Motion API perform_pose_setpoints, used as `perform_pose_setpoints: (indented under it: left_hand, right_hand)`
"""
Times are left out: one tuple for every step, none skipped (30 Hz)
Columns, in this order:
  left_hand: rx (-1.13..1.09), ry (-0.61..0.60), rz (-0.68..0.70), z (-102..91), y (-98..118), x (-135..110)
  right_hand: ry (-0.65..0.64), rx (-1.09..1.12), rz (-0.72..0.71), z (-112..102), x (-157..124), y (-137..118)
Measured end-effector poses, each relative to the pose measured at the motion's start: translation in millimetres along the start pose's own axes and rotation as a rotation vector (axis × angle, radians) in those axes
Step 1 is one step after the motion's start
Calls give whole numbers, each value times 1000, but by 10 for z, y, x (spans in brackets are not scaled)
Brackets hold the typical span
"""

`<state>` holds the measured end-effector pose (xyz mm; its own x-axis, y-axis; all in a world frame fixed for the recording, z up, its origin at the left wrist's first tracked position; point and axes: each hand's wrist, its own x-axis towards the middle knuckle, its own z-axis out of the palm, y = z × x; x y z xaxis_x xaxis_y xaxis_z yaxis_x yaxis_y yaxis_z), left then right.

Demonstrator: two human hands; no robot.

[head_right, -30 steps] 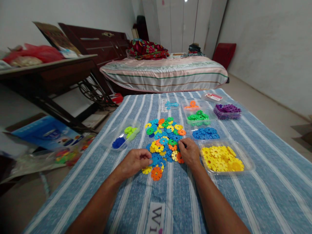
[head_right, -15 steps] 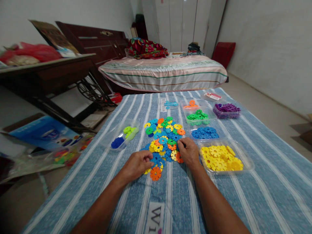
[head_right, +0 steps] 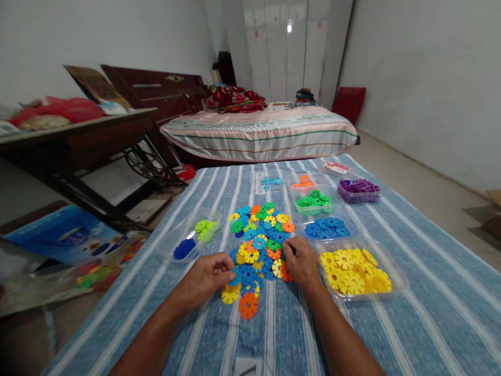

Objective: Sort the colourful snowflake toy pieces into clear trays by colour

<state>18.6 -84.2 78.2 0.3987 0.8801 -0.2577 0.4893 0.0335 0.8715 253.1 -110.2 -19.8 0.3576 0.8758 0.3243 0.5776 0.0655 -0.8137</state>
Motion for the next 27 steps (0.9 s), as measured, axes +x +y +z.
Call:
perform_pose_setpoints:
  left_hand:
    - [-29,13,-4,-35,28,27]
    - [-55,26,-8,-65,53,62]
    - [-77,38,-11,-90,75,102]
    - [-93,51,-14,-110,94,150]
    - [-102,67,-19,-125,111,204]
    - [-104,89,-26,-134,127,264]
    - [-104,113,-37,-139,142,332]
    - [-104,140,-51,-140,160,405]
    - [-105,166,-68,-138,180,486]
    - [-109,193,-84,-132,206,573]
    - [-113,218,-99,-125,239,667]
    - [-115,241,-114,-116,281,769]
    - [-115,264,-124,-108,334,880]
    - [-112,283,-134,-101,399,1000]
    - [-115,305,-143,-96,475,1129]
    - [-128,332,-137,-94,563,1268]
    - [-148,363,-131,-96,660,1416]
    - [-183,403,-113,-101,763,1569]
    - [-204,428,-87,-110,869,1725]
    - [-218,440,-66,-122,970,1876]
    - [-237,449,-44,-135,1062,2018]
    - [-258,452,-18,-149,1139,2142]
    - [-272,459,0,-162,1197,2242]
    - [-281,464,11,-174,1234,2312]
    - [-282,465,17,-184,1249,2350]
    - [-277,460,18,-191,1243,2354]
    - [-267,447,17,-198,1220,2327]
  right_hand:
    - [-3,6,0,10,2,-6]
    - [-6,12,1,20,4,-10]
    - [-8,18,2,29,6,-12]
    - [-10,24,2,37,6,-14]
    - [-12,29,1,44,6,-14]
    - [-15,34,-1,50,4,-13]
    - [-18,39,-4,56,1,-13]
    - [-21,45,-8,61,-3,-12]
    - [-22,51,-9,65,-7,-12]
    - [-20,55,-10,69,-11,-12]
    - [-18,59,-10,73,-15,-13]
    - [-15,62,-9,77,-19,-14]
    - [-15,65,-7,81,-23,-16]
    - [-16,68,-5,85,-26,-18]
    - [-18,71,-1,90,-28,-19]
    - [-22,74,3,94,-30,-19]
    - [-23,76,7,97,-31,-19]
    - [-22,77,12,101,-31,-18]
    - [-20,76,15,103,-31,-18]
    - [-17,76,15,105,-31,-18]
    - [-14,76,13,106,-31,-18]
    - [-10,76,10,107,-32,-20]
    - [-7,77,7,107,-33,-21]
    - [-6,78,4,106,-35,-23]
    - [-3,78,3,106,-36,-24]
    - [-1,79,3,105,-38,-24]
    - [2,79,3,104,-38,-23]
